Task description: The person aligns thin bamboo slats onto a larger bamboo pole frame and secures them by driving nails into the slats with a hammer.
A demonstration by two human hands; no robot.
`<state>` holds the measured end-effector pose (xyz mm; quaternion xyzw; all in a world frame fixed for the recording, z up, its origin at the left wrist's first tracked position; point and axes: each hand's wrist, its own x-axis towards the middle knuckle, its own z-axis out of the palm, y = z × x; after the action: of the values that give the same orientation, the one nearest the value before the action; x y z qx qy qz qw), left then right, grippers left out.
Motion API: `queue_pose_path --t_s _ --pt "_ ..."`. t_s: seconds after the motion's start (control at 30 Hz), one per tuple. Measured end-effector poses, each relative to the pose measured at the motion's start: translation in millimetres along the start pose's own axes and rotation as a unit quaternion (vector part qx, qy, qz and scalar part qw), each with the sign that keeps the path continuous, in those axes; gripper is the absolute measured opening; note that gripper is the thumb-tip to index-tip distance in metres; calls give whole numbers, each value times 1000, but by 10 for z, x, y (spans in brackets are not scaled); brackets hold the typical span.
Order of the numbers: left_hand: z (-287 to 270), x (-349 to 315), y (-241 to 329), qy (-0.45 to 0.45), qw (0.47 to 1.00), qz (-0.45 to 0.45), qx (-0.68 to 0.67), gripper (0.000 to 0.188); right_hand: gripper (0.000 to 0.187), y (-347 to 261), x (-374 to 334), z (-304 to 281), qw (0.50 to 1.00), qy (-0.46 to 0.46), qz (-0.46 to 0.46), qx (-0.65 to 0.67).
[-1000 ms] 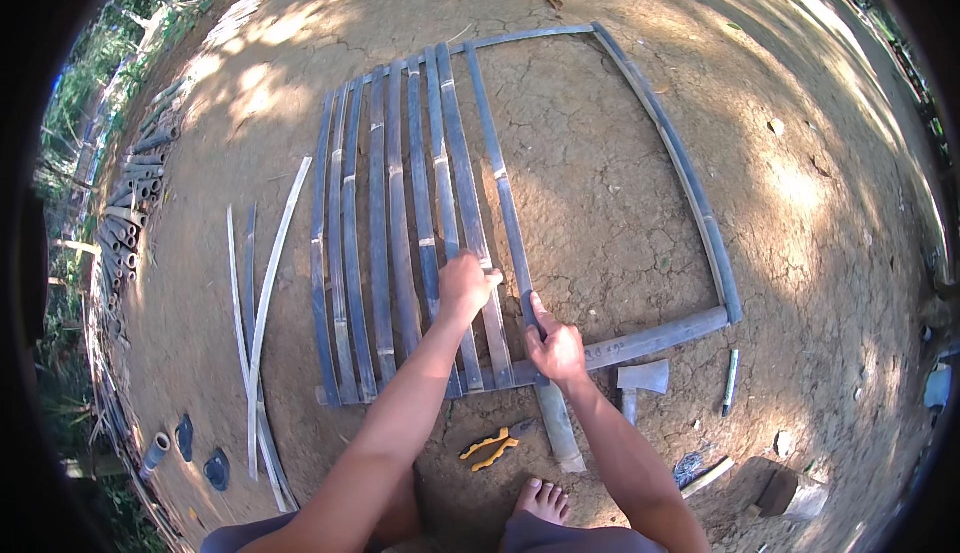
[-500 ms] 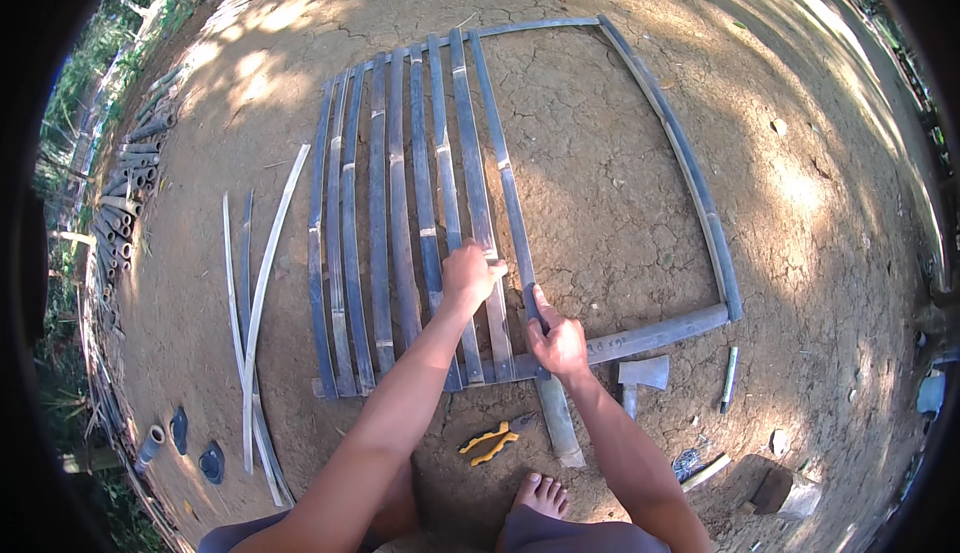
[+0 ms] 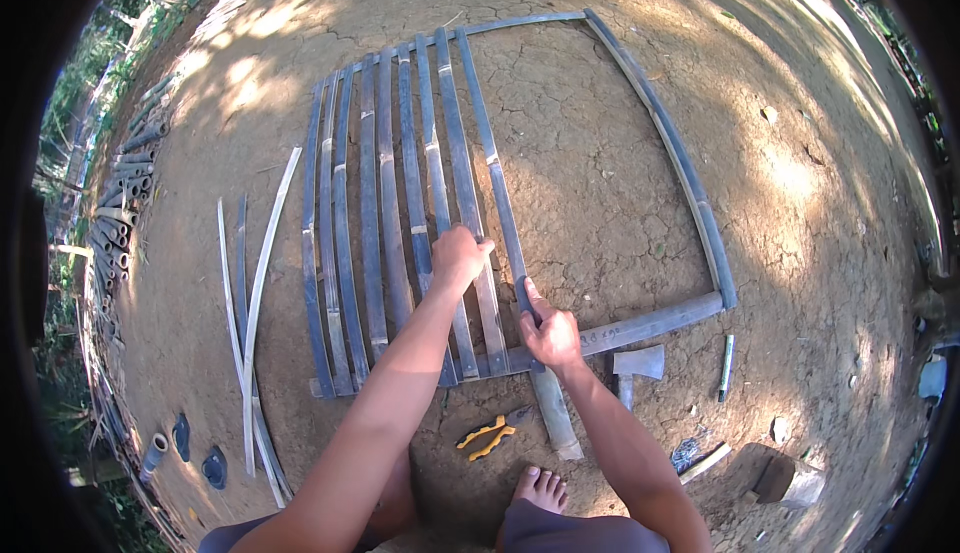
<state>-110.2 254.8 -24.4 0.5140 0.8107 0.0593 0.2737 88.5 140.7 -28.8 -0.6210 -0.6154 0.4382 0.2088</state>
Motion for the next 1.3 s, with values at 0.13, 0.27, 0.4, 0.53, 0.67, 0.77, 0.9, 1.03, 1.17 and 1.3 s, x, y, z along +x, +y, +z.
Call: queue_pose_path --t_s 0.13,0.27,0.4,0.53,0.67,0.77,0.9,1.03,1.17,1.3 --pt "30 22 -35 4 1000 2 -5 47 59 -21 14 -4 1000 -8 5 -11" --pt "62 7 -48 16 1000 0 -16 47 58 6 5 10 1000 0 -8 -1" --pt "45 -17 -24 18 1000 -7 -8 48 59 3 3 1 1000 -10 2 -2" --pt "47 -12 -9 16 1000 -12 -2 48 60 14 10 -3 1000 -10 2 0" --pt "70 -3 -35 26 1000 -11 -1 48 60 -26 6 -15 1000 -17 10 0" --pt "91 7 -37 25 1000 -13 1 48 60 -10 7 -9 1000 -19 14 -2" --pt "82 4 -29 28 999 -16 4 48 60 2 13 -17 1000 -16 11 0" --pt "23 -46 -36 29 1000 -11 -1 48 59 -7 3 9 1000 -8 5 4" --pt "-176 -185 47 30 999 1 17 45 59 -23 0 -5 1000 -8 8 9" --pt "-383 -263 -14 95 995 3 33 45 58 50 28 12 1000 -6 3 -17"
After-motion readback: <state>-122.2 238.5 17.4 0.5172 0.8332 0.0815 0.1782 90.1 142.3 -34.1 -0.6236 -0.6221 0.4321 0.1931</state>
